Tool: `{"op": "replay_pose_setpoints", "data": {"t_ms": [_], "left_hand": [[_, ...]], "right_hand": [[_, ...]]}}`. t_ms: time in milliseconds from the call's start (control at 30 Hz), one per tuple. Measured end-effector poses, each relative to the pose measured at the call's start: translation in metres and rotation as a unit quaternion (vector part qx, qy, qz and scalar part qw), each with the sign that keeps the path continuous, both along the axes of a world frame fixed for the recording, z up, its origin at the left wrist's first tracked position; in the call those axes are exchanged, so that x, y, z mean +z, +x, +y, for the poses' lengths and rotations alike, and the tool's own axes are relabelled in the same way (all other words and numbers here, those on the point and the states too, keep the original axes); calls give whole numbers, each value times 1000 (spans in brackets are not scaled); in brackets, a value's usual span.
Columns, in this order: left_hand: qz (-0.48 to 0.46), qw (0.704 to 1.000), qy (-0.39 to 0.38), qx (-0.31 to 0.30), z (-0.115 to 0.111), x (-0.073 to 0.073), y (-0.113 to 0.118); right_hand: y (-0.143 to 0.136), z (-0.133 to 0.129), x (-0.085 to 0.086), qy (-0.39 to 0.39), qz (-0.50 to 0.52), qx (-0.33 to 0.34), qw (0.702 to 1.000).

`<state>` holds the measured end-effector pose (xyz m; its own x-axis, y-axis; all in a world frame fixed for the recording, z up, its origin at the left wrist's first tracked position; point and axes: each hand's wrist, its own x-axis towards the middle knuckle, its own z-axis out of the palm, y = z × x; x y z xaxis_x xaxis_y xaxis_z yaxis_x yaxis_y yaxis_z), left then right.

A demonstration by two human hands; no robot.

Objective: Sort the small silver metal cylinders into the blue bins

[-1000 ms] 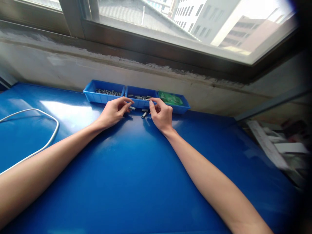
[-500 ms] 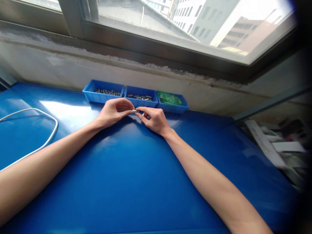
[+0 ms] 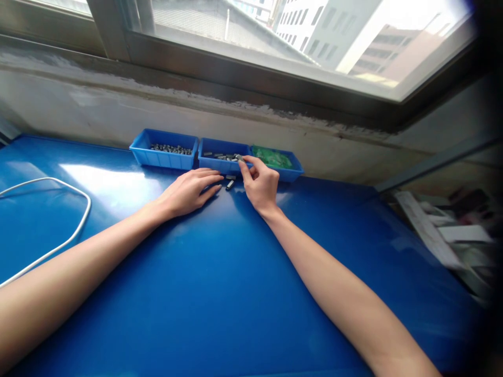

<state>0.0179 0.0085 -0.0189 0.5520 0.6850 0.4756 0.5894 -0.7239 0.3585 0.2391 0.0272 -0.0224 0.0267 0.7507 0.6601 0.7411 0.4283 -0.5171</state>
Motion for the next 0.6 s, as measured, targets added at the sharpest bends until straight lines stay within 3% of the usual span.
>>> {"op": "replay_pose_setpoints", "data": {"t_ms": [100,367,500,600], "left_hand": [[50,999,11,-11,1,-2,1],[81,995,-2,-65,0,3,0],[125,987,-29,-98,-3,6,0],[116,988,-4,-106,-3,5,0]], "right_hand": [[2,3,0,-25,21,-9,999],[1,3,0,-53,30,41,997],[1,2,3,-29,63,11,998],[1,1,5,-26,91,-4,996]]}}
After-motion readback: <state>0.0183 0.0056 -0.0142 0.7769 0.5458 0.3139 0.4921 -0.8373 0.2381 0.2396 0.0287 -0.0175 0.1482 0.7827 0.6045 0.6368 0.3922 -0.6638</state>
